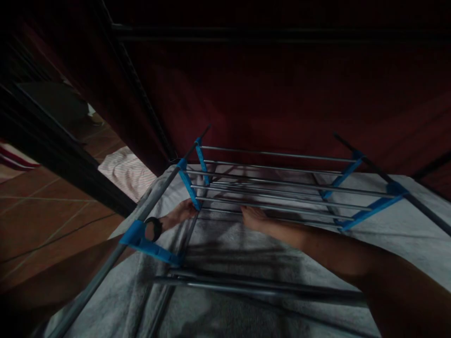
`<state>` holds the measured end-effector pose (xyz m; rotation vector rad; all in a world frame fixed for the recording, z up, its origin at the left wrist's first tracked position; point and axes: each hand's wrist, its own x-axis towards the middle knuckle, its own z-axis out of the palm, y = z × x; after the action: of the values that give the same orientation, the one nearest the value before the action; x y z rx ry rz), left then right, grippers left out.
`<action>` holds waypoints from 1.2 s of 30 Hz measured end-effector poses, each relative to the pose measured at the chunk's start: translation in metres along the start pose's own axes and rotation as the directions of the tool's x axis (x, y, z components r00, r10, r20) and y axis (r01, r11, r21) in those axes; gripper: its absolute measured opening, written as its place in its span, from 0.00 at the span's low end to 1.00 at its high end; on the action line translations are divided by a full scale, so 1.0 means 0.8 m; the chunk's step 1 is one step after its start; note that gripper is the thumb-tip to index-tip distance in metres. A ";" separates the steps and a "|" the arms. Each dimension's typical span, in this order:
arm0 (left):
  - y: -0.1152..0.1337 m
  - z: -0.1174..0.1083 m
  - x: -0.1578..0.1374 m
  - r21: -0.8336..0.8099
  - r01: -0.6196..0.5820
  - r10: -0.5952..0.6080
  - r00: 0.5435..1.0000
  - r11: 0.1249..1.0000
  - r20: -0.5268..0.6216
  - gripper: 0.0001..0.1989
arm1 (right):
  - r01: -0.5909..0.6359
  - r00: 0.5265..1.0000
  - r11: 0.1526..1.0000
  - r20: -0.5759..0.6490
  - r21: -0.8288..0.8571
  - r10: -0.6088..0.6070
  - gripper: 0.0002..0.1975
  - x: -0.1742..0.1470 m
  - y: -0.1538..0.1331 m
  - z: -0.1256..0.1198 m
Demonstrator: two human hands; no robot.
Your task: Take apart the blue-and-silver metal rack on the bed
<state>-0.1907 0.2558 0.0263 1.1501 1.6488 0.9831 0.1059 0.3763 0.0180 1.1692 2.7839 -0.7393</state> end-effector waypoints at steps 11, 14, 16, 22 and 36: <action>-0.003 -0.007 0.009 0.038 0.115 -0.116 0.993 0.993 0.028 0.22 | 0.150 0.989 0.987 0.001 -0.053 -0.150 0.12 0.010 0.017 0.018; -0.003 -0.008 0.009 0.054 0.100 -0.103 0.993 0.993 0.058 0.20 | 0.121 0.993 0.992 -0.007 -0.035 -0.121 0.11 0.009 0.019 0.023; -0.003 -0.010 0.008 0.018 0.094 -0.095 0.991 0.995 0.089 0.20 | 0.111 0.994 0.993 -0.002 -0.039 -0.111 0.11 0.009 0.020 0.026; 0.001 -0.006 0.008 0.008 0.107 -0.107 0.992 0.994 0.074 0.16 | 0.122 0.992 0.991 -0.002 -0.050 -0.122 0.12 0.011 0.022 0.027; 0.001 0.001 0.002 -0.023 0.055 -0.055 0.998 0.998 0.025 0.13 | 0.054 0.997 0.998 0.062 -0.031 -0.052 0.17 0.010 0.016 0.015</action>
<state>-0.1899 0.2574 0.0261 1.0914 1.6367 0.9479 0.1070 0.3844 0.0004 1.0523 2.7758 -0.7187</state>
